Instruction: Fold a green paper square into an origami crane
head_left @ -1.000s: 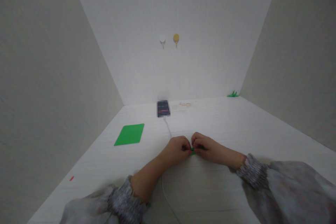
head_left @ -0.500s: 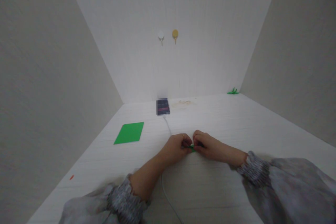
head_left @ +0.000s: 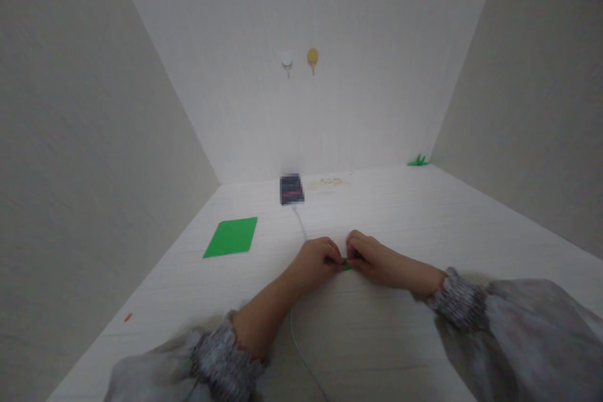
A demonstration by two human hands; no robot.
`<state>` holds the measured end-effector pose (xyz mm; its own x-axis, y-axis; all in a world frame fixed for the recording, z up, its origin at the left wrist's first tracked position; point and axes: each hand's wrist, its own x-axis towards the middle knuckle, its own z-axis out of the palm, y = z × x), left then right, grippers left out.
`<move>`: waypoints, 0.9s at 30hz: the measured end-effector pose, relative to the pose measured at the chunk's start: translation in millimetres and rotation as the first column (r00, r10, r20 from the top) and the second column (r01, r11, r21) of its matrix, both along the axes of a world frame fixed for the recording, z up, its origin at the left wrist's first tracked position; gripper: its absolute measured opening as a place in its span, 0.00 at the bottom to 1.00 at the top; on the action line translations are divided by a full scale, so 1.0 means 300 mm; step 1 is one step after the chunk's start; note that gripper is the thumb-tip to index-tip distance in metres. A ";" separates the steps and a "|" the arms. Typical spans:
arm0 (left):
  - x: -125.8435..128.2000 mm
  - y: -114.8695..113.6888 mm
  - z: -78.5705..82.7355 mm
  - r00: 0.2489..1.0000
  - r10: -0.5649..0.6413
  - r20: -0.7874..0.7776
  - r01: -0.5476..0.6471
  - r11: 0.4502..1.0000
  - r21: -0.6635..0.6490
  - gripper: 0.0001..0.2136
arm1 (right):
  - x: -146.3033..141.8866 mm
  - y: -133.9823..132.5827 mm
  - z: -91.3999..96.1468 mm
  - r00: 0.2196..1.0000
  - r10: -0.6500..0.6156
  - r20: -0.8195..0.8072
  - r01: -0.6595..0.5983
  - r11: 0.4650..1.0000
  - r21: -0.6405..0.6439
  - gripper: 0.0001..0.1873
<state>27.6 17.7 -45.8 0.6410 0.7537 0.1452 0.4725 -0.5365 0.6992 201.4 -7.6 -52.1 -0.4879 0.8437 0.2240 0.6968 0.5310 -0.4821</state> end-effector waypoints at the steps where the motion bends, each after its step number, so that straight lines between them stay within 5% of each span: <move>1: 0.000 0.002 -0.002 1.000 0.016 0.011 -0.016 1.000 -0.022 0.03 | 0.000 0.001 0.000 1.000 0.000 -0.004 0.000 1.000 -0.002 0.04; 11: -0.001 0.015 -0.024 0.995 0.091 0.029 -0.087 0.988 -0.126 0.04 | -0.004 0.024 -0.031 0.988 -0.088 -0.124 0.076 0.992 -0.106 0.07; 18: -0.011 0.021 -0.027 0.996 0.091 -0.004 -0.090 0.982 -0.165 0.05 | 0.002 0.030 -0.033 0.966 -0.077 -0.246 -0.003 0.951 -0.308 0.04; 27: 0.008 0.024 -0.009 0.999 0.008 -0.032 -0.013 0.986 -0.165 0.07 | -0.047 0.033 -0.002 0.962 -0.253 -0.105 0.219 0.940 -0.260 0.09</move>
